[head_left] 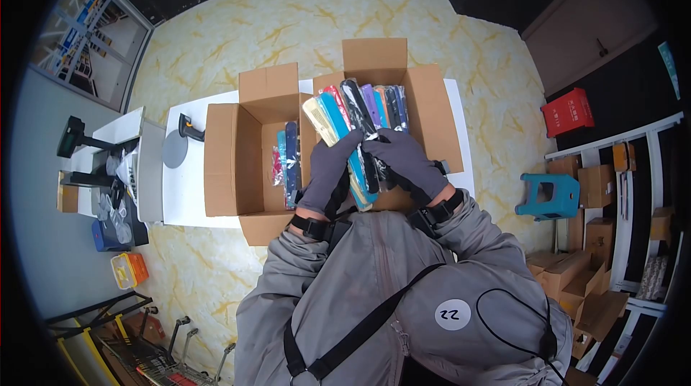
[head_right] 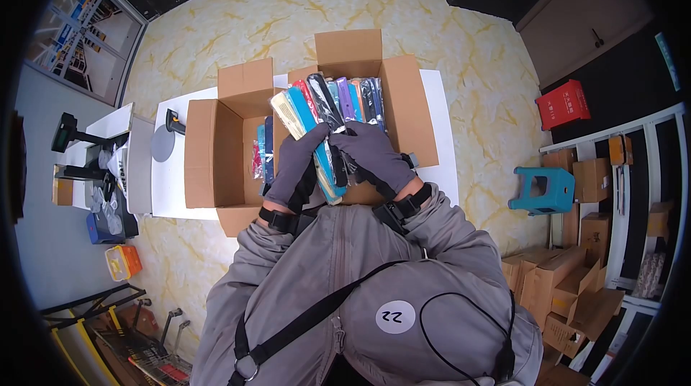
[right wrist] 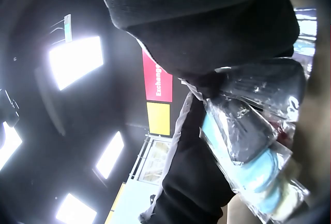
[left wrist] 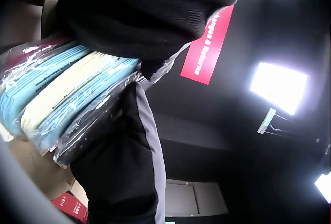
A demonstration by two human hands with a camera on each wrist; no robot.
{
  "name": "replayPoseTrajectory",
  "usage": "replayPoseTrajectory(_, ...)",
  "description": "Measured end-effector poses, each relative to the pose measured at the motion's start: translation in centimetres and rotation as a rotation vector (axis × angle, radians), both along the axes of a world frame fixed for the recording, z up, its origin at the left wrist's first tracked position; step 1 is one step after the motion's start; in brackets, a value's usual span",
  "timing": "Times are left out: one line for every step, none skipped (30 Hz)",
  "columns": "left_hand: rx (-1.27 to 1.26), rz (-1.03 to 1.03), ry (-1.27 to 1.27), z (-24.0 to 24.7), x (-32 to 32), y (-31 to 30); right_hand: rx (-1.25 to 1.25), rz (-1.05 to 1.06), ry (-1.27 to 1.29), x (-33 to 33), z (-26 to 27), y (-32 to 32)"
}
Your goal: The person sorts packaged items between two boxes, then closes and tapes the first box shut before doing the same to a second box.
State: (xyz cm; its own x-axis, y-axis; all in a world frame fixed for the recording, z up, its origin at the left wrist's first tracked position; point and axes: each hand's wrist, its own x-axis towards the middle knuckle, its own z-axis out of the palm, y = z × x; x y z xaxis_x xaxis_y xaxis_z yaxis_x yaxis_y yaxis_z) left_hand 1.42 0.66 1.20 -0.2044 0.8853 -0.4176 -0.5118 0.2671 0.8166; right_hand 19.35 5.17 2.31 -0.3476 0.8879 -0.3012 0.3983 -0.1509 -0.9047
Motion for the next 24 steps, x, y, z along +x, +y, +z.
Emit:
replayPoseTrajectory(-0.003, 0.012, -0.017, 0.0, 0.0, 0.0, 0.001, 0.001, 0.0, 0.0, -0.1, 0.0)
replayPoseTrajectory(-0.005, 0.024, -0.033, 0.0, -0.1, 0.0, -0.025, -0.025, 0.04, -0.1, -0.3, 0.1)
replayPoseTrajectory(-0.004, 0.026, -0.033, 0.0, -0.2, 0.0, -0.052, -0.051, 0.08, -0.1, -0.5, 0.1)
replayPoseTrajectory(-0.022, 0.027, -0.042, 0.1, -0.4, -0.1, -0.08, -0.077, 0.12, -0.1, -0.7, 0.1)
replayPoseTrajectory(-0.04, 0.028, -0.051, 0.1, -0.6, -0.2, -0.081, -0.077, 0.12, -0.1, -0.9, 0.2)
replayPoseTrajectory(-0.059, 0.028, -0.061, 0.1, -0.7, -0.3, -0.086, -0.053, 0.105, 0.1, -1.1, 0.4)
replayPoseTrajectory(-0.06, 0.028, -0.061, 0.2, -0.7, -0.4, -0.092, -0.031, 0.09, 0.2, -1.3, 0.7)
replayPoseTrajectory(-0.047, 0.019, -0.053, 0.2, -0.6, -0.5, -0.096, -0.009, 0.075, 0.4, -1.4, 0.8)
replayPoseTrajectory(-0.032, 0.009, -0.045, 0.4, -0.4, -0.5, -0.096, -0.011, 0.074, 0.3, -0.8, 0.5)
replayPoseTrajectory(-0.018, -0.001, -0.037, 0.5, -0.3, -0.5, -0.055, -0.006, 0.098, 0.1, -0.1, 0.0)
replayPoseTrajectory(-0.017, -0.004, -0.037, 0.5, -0.3, -0.5, -0.013, -0.002, 0.122, -0.1, 0.8, -0.5)
replayPoseTrajectory(-0.007, -0.012, -0.036, 0.4, -0.3, -0.4, 0.027, 0.002, 0.146, -0.1, 1.2, -0.7)
replayPoseTrajectory(0.004, -0.021, -0.036, 0.3, -0.3, -0.4, 0.028, -0.002, 0.144, -0.1, 1.0, -0.6)
replayPoseTrajectory(0.016, -0.029, -0.035, 0.1, -0.3, -0.3, -0.057, -0.004, 0.153, -0.1, 0.9, -0.3)
replayPoseTrajectory(0.017, -0.031, -0.036, -0.1, -0.3, -0.2, -0.143, -0.006, 0.161, -0.2, 0.9, 0.1)
replayPoseTrajectory(0.009, -0.042, 0.014, -0.4, -0.4, -0.2, -0.23, -0.007, 0.17, -0.2, 0.9, 0.2)
replayPoseTrajectory(0.001, -0.05, 0.063, -0.7, -0.5, -0.1, -0.229, -0.007, 0.17, -0.2, 0.9, 0.1)
replayPoseTrajectory(-0.007, -0.058, 0.113, -1.0, -0.5, -0.1, -0.294, -0.054, 0.293, -0.1, 0.9, -0.3)
replayPoseTrajectory(-0.008, -0.056, 0.113, -1.1, -0.6, 0.0, -0.359, -0.101, 0.416, -0.3, 1.5, -0.7)
replayPoseTrajectory(-0.013, -0.051, 0.127, -1.3, -0.6, 0.1, -0.424, -0.149, 0.539, -0.4, 1.8, -0.9)
replayPoseTrajectory(-0.018, -0.047, 0.139, -1.5, -0.6, 0.2, -0.424, -0.149, 0.538, -0.2, 1.5, -0.8)
replayPoseTrajectory(-0.023, -0.044, 0.153, -1.6, -0.6, 0.3, -0.366, -0.138, 0.453, 0.0, 1.0, -0.3)
replayPoseTrajectory(-0.022, -0.044, 0.152, -1.8, -0.5, 0.3, -0.308, -0.126, 0.367, 0.4, 0.4, 0.2)
replayPoseTrajectory(-0.03, -0.043, 0.143, -1.7, -0.5, 0.3, -0.251, -0.114, 0.282, 0.7, 0.1, 0.8)
